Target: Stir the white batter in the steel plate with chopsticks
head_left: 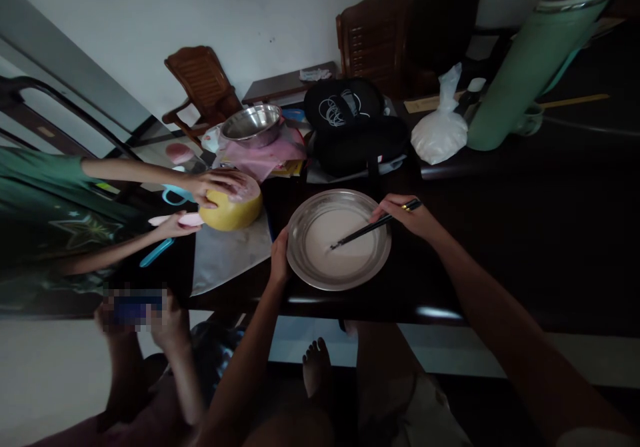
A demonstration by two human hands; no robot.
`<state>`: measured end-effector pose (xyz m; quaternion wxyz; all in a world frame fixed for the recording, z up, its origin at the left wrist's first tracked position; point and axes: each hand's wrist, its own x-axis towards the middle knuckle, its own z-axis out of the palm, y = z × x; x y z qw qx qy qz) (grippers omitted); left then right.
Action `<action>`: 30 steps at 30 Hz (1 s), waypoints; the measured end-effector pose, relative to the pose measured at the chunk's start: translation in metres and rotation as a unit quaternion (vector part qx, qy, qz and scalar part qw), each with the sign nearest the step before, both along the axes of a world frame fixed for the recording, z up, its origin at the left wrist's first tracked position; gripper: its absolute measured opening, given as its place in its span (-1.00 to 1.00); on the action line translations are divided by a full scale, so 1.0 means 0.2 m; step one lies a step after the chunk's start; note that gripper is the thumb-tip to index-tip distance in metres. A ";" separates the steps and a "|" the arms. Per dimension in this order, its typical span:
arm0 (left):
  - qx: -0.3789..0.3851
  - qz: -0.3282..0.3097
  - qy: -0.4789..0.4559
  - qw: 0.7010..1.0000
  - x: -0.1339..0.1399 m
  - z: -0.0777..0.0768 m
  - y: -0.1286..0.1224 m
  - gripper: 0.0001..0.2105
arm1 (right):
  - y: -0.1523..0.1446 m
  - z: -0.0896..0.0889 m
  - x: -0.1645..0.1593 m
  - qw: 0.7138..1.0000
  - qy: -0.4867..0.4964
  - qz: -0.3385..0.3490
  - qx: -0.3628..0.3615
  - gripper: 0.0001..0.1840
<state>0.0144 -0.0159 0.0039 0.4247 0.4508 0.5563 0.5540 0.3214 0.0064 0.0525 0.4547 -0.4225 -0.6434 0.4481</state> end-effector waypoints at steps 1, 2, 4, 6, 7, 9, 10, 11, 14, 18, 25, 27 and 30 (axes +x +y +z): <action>-0.001 0.003 -0.002 1.000 0.00 0.01 0.00 -0.58 | 0.00 0.00 0.00 1.000 0.006 -0.018 0.003 -0.57; -0.001 0.006 0.000 1.000 0.01 0.01 0.00 -0.59 | 0.01 0.00 0.01 0.999 0.019 -0.036 0.002 -0.57; 0.000 0.011 0.009 1.000 0.01 0.02 -0.01 -0.61 | 0.01 -0.01 0.02 0.998 0.046 -0.051 -0.010 -0.56; 0.003 0.010 0.016 1.000 0.01 0.02 0.00 -0.61 | 0.02 -0.02 0.02 0.998 0.050 -0.027 -0.020 -0.54; 0.004 0.010 0.017 1.000 0.01 0.02 0.00 -0.61 | 0.01 -0.02 0.02 0.999 0.044 -0.008 -0.023 -0.53; 0.003 0.008 0.013 1.000 0.01 0.02 0.00 -0.59 | 0.01 -0.02 0.01 0.999 0.026 0.022 -0.024 -0.54; 0.003 0.007 0.010 1.000 0.00 0.01 0.00 -0.57 | 0.01 -0.01 0.01 0.999 0.021 0.023 -0.020 -0.56; 0.003 0.005 0.008 1.000 0.00 0.01 0.00 -0.56 | 0.01 -0.01 0.01 1.000 0.020 0.012 -0.015 -0.57; 0.009 0.000 0.006 1.000 0.00 0.00 0.01 -0.55 | 0.02 -0.01 0.03 0.999 0.035 -0.037 -0.013 -0.59; 0.009 0.000 0.012 1.000 0.00 0.01 0.00 -0.56 | 0.02 -0.02 0.02 0.999 0.047 -0.004 -0.027 -0.54; -0.005 -0.004 -0.002 1.000 0.01 0.02 0.00 -0.55 | 0.01 -0.01 0.02 0.999 0.030 -0.034 -0.012 -0.57; 0.000 -0.003 0.006 1.000 0.01 0.03 0.00 -0.57 | 0.02 -0.01 0.02 0.998 0.044 -0.042 -0.021 -0.54; 0.010 0.000 0.015 1.000 0.01 0.04 0.00 -0.59 | 0.01 -0.02 0.02 0.999 0.043 0.003 -0.034 -0.51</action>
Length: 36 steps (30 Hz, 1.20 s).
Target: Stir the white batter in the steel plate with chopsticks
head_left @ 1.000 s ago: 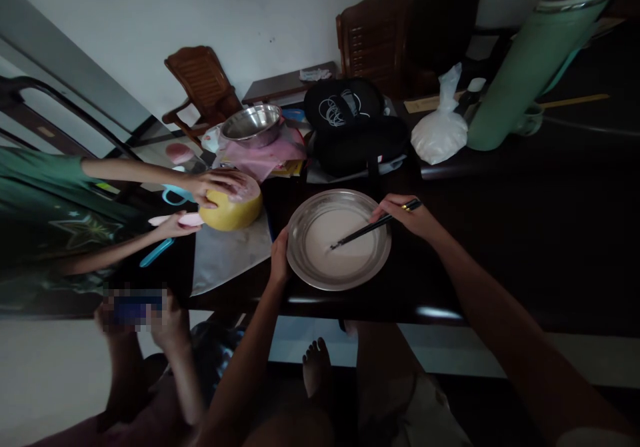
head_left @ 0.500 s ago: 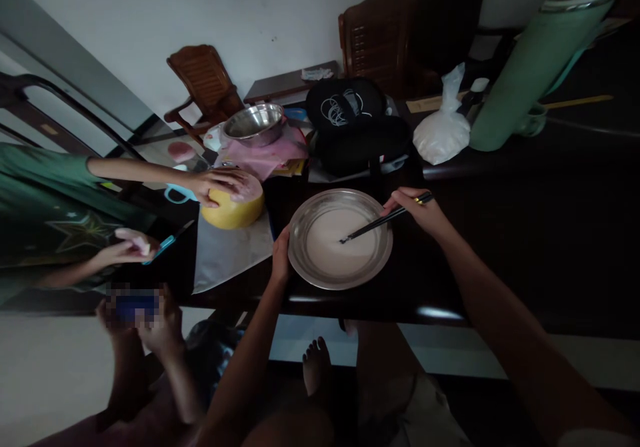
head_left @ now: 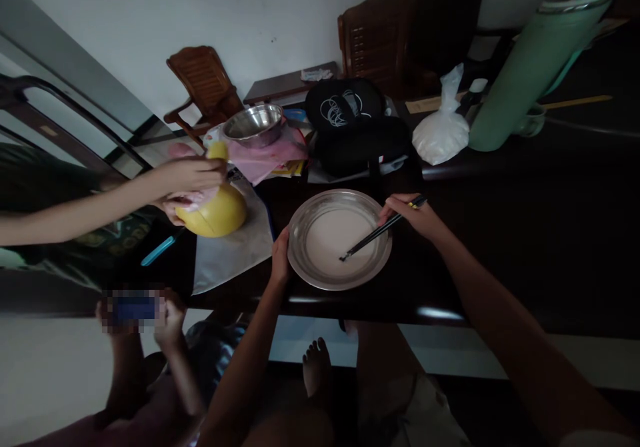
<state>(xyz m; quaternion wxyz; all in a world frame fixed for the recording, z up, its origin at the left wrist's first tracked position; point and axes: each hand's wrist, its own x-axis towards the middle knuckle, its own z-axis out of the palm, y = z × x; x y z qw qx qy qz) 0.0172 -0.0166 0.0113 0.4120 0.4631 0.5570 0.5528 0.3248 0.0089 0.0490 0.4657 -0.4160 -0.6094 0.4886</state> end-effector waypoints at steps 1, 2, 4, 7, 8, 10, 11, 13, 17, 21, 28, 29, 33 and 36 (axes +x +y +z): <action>0.003 0.001 0.000 1.000 0.00 0.00 0.00 -0.60 | 0.00 0.00 0.00 1.000 -0.006 0.014 -0.001 -0.51; 0.004 0.001 0.000 1.000 0.00 0.00 0.00 -0.61 | 0.00 0.00 0.00 1.000 -0.012 0.021 0.001 -0.52; 0.005 -0.003 -0.006 1.000 -0.01 -0.02 0.00 -0.60 | 0.00 0.00 0.00 1.000 -0.016 0.008 0.009 -0.55; 0.007 -0.015 -0.014 1.000 -0.02 -0.04 0.01 -0.57 | 0.00 0.00 0.01 0.999 -0.003 -0.030 0.016 -0.57; 0.007 -0.018 -0.015 1.000 -0.02 -0.05 0.01 -0.56 | 0.00 0.00 0.01 0.999 0.003 -0.031 0.013 -0.56; 0.004 -0.018 -0.015 1.000 -0.03 -0.05 0.01 -0.55 | 0.00 0.00 0.00 1.000 0.006 -0.008 0.001 -0.53; 0.002 -0.015 -0.012 1.000 -0.03 -0.05 0.01 -0.56 | 0.00 0.00 -0.01 1.000 0.004 0.008 -0.003 -0.53; 0.000 -0.006 -0.004 1.000 -0.02 -0.04 0.00 -0.57 | 0.00 0.00 -0.01 1.000 -0.008 0.024 -0.002 -0.54; 0.005 -0.003 0.007 1.000 -0.02 -0.02 0.00 -0.62 | 0.00 0.00 0.00 0.999 -0.006 -0.031 0.017 -0.58; 0.011 -0.009 0.004 1.000 -0.02 -0.03 0.01 -0.64 | 0.00 0.00 -0.01 1.000 0.000 -0.013 -0.002 -0.53; 0.001 -0.012 0.007 1.000 -0.04 -0.06 0.01 -0.60 | 0.00 0.01 0.00 0.999 -0.002 -0.039 0.015 -0.56; 0.001 -0.013 0.008 1.000 -0.04 -0.07 0.01 -0.60 | 0.00 0.01 0.00 0.999 0.003 -0.044 0.010 -0.55; 0.000 -0.013 0.012 1.000 -0.04 -0.06 0.01 -0.59 | -0.01 0.00 -0.01 1.000 -0.006 0.010 0.003 -0.55; 0.000 -0.014 0.004 1.000 -0.03 -0.05 0.01 -0.57 | 0.00 0.00 -0.01 1.000 -0.022 0.009 0.017 -0.57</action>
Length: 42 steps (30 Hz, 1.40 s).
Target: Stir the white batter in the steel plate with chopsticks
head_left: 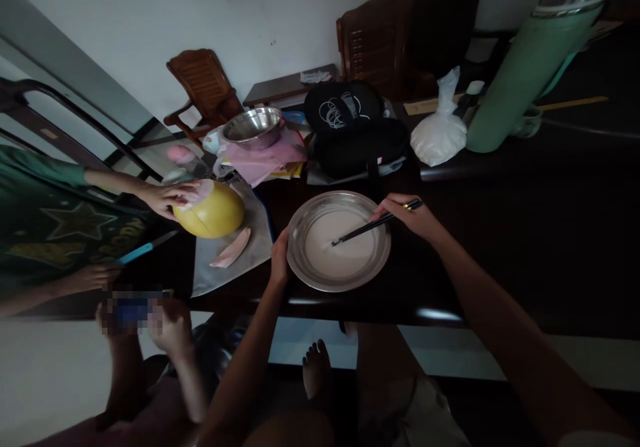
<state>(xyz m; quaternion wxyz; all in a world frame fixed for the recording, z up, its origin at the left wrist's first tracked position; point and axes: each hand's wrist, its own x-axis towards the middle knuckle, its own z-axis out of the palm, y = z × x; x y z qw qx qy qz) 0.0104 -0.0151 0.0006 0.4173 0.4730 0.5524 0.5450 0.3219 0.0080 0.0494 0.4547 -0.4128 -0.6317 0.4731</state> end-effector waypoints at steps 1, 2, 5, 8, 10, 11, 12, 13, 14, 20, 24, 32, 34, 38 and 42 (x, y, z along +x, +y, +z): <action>0.000 0.000 -0.001 1.000 0.00 0.00 0.00 -0.57 | 0.00 0.00 0.00 1.000 0.003 -0.018 0.004 -0.58; 0.001 0.002 0.000 1.000 0.00 0.00 0.00 -0.57 | 0.01 0.00 0.01 0.999 0.009 -0.037 0.005 -0.57; 0.007 0.011 0.005 1.000 0.00 0.00 0.00 -0.59 | 0.01 0.00 0.02 0.999 0.028 -0.045 -0.004 -0.54; 0.011 0.009 0.011 1.000 0.00 0.00 0.01 -0.60 | 0.00 0.00 0.01 1.000 0.015 0.009 -0.015 -0.52; 0.014 0.005 0.008 1.000 0.00 0.00 0.01 -0.60 | 0.00 0.00 0.00 1.000 0.001 0.020 -0.009 -0.52; 0.013 0.003 0.004 1.000 0.00 0.00 0.01 -0.61 | 0.00 0.00 0.00 1.000 0.000 0.010 -0.005 -0.53; 0.013 0.002 0.003 1.000 0.00 0.00 0.01 -0.61 | 0.00 0.01 0.00 1.000 0.003 -0.007 -0.002 -0.53; 0.013 0.003 0.003 1.000 0.00 0.00 0.01 -0.62 | 0.00 0.01 0.01 1.000 0.009 -0.025 -0.001 -0.53; 0.015 0.003 0.004 1.000 0.00 0.00 0.01 -0.61 | 0.01 0.01 0.01 0.999 0.017 -0.038 -0.003 -0.53; 0.002 0.000 -0.014 1.000 -0.01 -0.01 0.01 -0.54 | 0.00 0.00 0.00 1.000 0.011 0.021 -0.011 -0.51; -0.003 0.007 -0.031 0.999 0.04 -0.01 0.02 -0.57 | 0.00 0.00 0.01 1.000 0.010 -0.019 0.000 -0.56; -0.109 0.054 -0.048 0.991 -0.51 0.13 -0.10 -0.75 | 0.01 -0.01 0.01 1.000 0.014 0.005 -0.008 -0.55; -0.158 0.071 -0.054 0.983 -0.71 0.13 -0.10 -0.76 | 0.01 -0.01 0.01 1.000 0.016 -0.026 0.002 -0.57; -0.208 0.053 -0.058 0.975 -0.89 0.07 -0.05 -0.67 | 0.01 -0.01 0.01 0.999 0.030 -0.027 -0.011 -0.54; -0.215 0.042 -0.052 0.974 -0.88 0.08 -0.07 -0.65 | 0.00 0.00 0.00 1.000 0.019 0.016 -0.014 -0.55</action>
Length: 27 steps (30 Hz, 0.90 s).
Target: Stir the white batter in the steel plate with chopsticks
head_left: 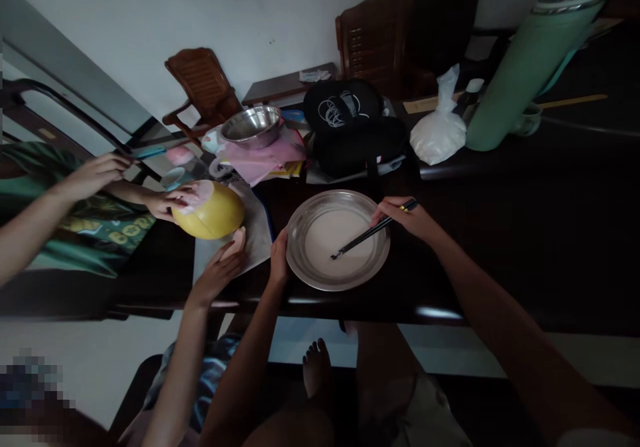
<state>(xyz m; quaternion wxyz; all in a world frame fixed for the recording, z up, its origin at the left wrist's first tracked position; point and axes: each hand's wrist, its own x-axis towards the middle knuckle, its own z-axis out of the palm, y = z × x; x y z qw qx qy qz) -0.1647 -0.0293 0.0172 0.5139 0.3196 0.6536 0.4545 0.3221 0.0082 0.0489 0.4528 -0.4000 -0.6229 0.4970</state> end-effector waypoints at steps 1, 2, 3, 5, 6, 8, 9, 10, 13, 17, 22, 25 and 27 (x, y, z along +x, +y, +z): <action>-0.002 -0.003 0.005 1.000 0.02 0.02 -0.02 -0.66 | 0.00 0.00 0.00 1.000 -0.002 -0.009 0.004 -0.56; 0.003 -0.005 0.014 1.000 0.05 0.04 -0.04 -0.69 | 0.00 0.00 0.00 1.000 -0.001 -0.023 0.008 -0.57; 0.015 -0.006 0.026 1.000 0.09 0.05 -0.06 -0.74 | 0.00 0.00 0.01 0.999 0.001 -0.037 0.009 -0.58; 0.069 -0.008 0.050 0.996 0.22 0.06 -0.08 -0.82 | 0.00 0.00 0.01 0.999 0.010 -0.048 0.006 -0.57; 0.098 -0.007 0.054 0.994 0.31 0.05 -0.08 -0.80 | 0.00 0.00 0.01 0.999 0.012 -0.042 0.002 -0.56; 0.128 -0.015 0.053 0.990 0.50 0.01 -0.04 -0.73 | 0.00 0.00 0.01 1.000 0.011 -0.016 -0.005 -0.54; 0.139 -0.018 0.052 0.989 0.59 -0.02 -0.01 -0.71 | 0.00 0.00 0.01 1.000 0.008 -0.007 -0.005 -0.53; 0.149 -0.020 0.052 0.987 0.68 -0.05 0.02 -0.69 | 0.00 0.00 0.01 1.000 0.005 -0.006 -0.001 -0.53; 0.187 -0.018 0.037 0.981 0.85 -0.11 0.09 -0.60 | 0.01 0.00 0.01 0.999 -0.001 -0.043 0.014 -0.55; 0.204 -0.031 0.020 0.978 0.89 -0.11 0.09 -0.53 | 0.01 0.00 0.02 0.999 0.006 -0.047 0.001 -0.52; 0.219 -0.033 0.049 0.974 0.87 -0.09 0.07 -0.56 | 0.01 0.00 0.01 1.000 0.001 -0.022 0.008 -0.55; 0.219 -0.038 0.065 0.973 0.88 -0.08 0.07 -0.56 | 0.01 0.00 0.01 0.998 0.015 -0.053 0.018 -0.58; 0.217 -0.040 0.059 0.974 0.88 -0.07 0.07 -0.54 | 0.01 0.00 0.01 0.999 0.020 -0.044 0.010 -0.57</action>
